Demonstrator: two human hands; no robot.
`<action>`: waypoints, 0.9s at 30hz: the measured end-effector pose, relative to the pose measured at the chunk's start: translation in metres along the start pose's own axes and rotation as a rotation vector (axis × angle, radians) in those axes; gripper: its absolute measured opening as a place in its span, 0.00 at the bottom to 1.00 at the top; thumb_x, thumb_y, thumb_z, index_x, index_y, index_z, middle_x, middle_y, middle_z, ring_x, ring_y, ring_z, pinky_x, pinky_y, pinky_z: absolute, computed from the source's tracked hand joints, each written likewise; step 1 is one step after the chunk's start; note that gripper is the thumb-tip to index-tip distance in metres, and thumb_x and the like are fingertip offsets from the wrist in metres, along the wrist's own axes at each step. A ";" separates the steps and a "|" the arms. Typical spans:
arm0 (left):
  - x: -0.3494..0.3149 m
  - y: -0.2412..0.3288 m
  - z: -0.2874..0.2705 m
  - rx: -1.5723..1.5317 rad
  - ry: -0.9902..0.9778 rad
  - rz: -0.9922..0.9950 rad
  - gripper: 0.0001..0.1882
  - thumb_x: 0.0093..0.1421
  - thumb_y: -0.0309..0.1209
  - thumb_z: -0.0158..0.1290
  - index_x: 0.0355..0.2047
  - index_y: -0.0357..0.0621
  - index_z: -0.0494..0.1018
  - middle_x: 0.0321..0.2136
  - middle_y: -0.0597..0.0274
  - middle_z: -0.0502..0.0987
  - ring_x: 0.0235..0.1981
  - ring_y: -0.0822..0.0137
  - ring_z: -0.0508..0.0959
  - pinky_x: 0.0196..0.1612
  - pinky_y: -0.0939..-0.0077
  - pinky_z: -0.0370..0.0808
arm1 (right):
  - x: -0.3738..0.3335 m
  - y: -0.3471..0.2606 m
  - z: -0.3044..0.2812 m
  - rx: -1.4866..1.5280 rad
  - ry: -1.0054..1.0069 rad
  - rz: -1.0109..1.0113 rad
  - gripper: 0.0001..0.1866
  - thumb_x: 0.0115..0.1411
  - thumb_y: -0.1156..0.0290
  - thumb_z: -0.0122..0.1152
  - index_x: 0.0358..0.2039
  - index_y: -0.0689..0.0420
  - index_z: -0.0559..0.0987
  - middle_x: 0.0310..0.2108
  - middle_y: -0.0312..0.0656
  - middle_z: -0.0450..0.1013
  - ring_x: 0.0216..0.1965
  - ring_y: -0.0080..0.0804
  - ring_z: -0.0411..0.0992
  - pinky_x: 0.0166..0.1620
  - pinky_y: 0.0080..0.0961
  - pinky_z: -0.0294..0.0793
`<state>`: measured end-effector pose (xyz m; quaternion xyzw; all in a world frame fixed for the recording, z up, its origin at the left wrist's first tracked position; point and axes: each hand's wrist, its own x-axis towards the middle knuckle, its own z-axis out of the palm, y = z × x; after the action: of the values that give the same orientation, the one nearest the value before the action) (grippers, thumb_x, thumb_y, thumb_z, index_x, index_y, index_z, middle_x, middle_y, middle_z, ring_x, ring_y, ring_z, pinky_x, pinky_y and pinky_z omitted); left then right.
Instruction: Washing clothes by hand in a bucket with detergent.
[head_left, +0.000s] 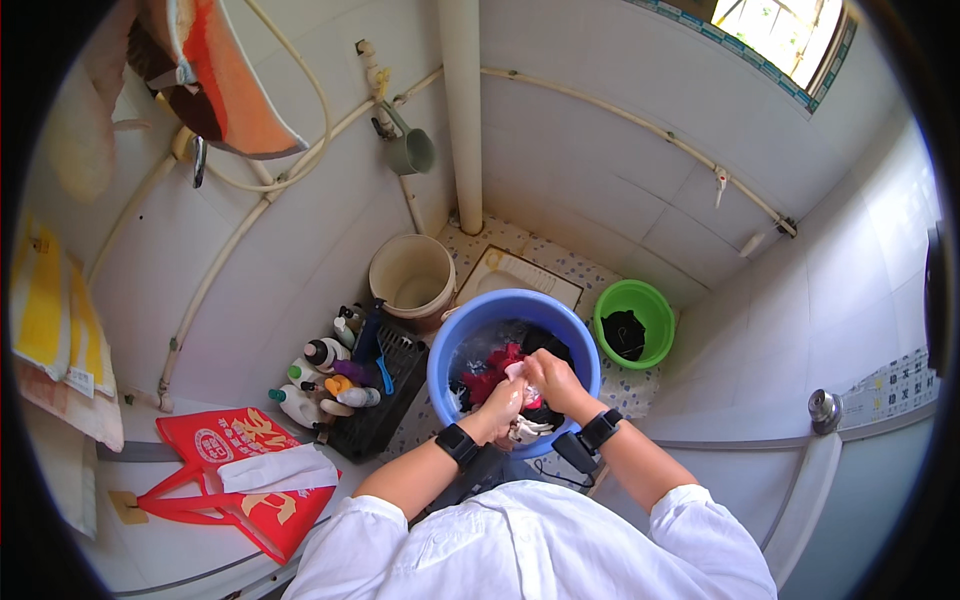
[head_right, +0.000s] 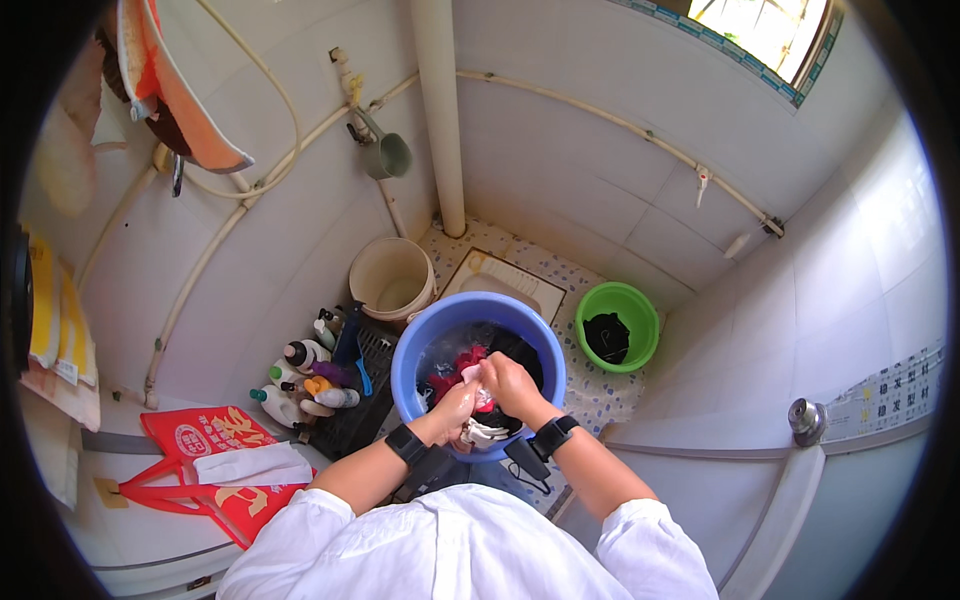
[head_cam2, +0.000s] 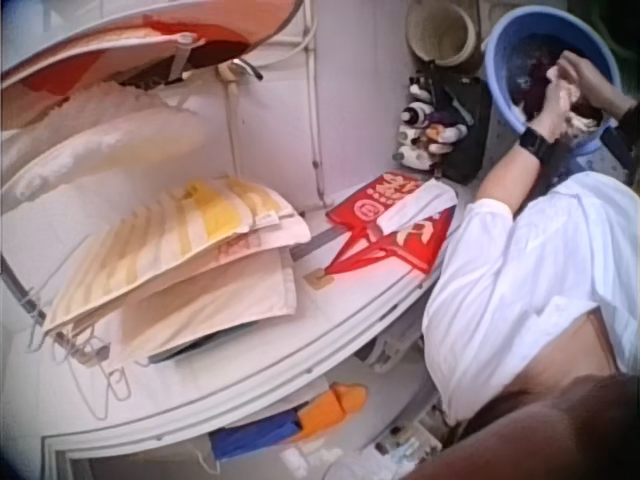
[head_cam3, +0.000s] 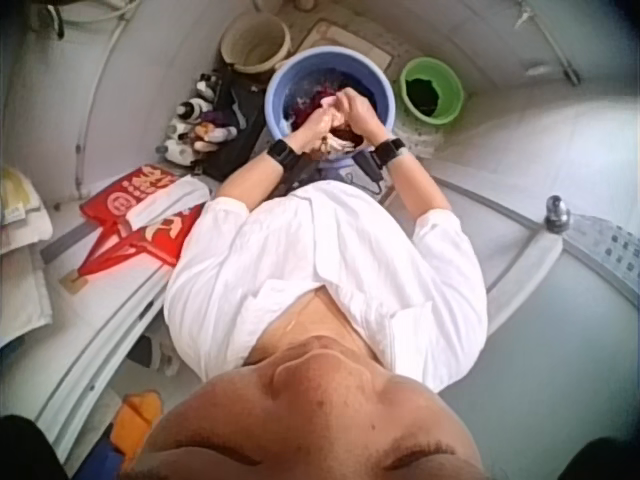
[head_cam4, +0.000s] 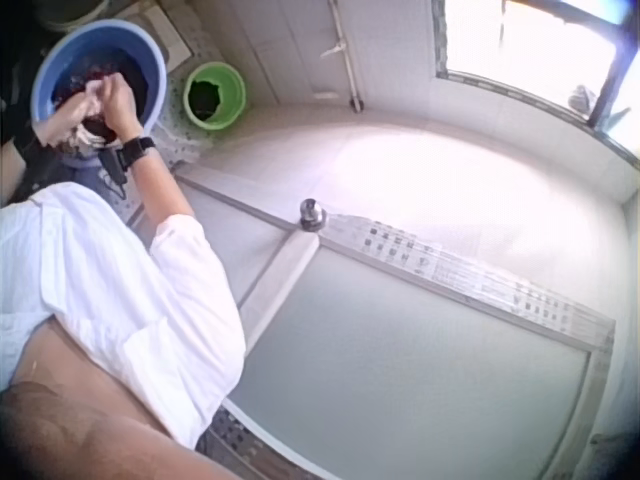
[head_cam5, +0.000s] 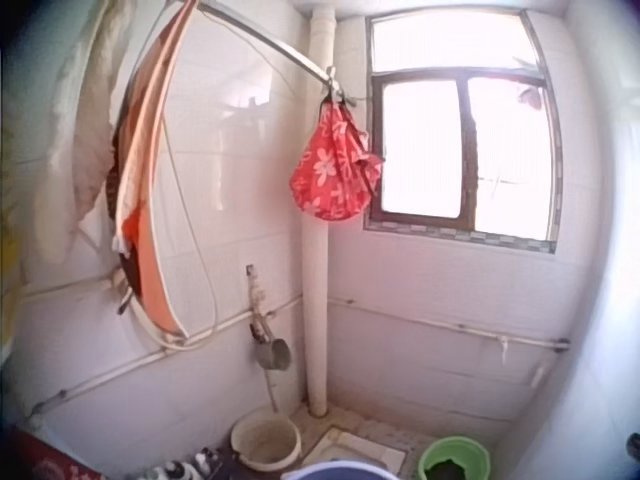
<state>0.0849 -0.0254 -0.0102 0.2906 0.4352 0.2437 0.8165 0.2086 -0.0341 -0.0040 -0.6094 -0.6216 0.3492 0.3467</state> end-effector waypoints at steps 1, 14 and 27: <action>0.001 0.000 -0.005 0.104 -0.030 0.027 0.12 0.61 0.36 0.35 0.30 0.45 0.67 0.20 0.71 0.67 0.20 0.78 0.65 0.24 0.83 0.63 | -0.002 0.001 -0.005 0.029 0.003 0.031 0.11 0.57 0.66 0.45 0.27 0.61 0.66 0.21 0.53 0.68 0.27 0.50 0.68 0.29 0.37 0.66; -0.022 0.064 0.009 0.170 -0.349 0.350 0.16 0.61 0.32 0.39 0.46 0.35 0.63 0.41 0.63 0.69 0.41 0.75 0.68 0.46 0.81 0.64 | -0.024 0.022 -0.043 1.078 -0.333 0.672 0.15 0.56 0.66 0.52 0.40 0.63 0.70 0.36 0.42 0.71 0.38 0.26 0.69 0.42 0.21 0.68; 0.005 -0.021 -0.071 1.460 -0.197 0.091 0.17 0.50 0.40 0.47 0.28 0.36 0.73 0.27 0.43 0.73 0.29 0.51 0.74 0.33 0.65 0.70 | -0.073 0.037 -0.039 0.480 -0.041 0.291 0.10 0.48 0.77 0.53 0.33 0.62 0.70 0.24 0.36 0.71 0.22 0.18 0.68 0.24 0.14 0.67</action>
<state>0.0301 -0.0179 -0.0595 0.7983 0.3987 -0.1016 0.4399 0.2626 -0.1066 -0.0158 -0.5855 -0.4338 0.5448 0.4149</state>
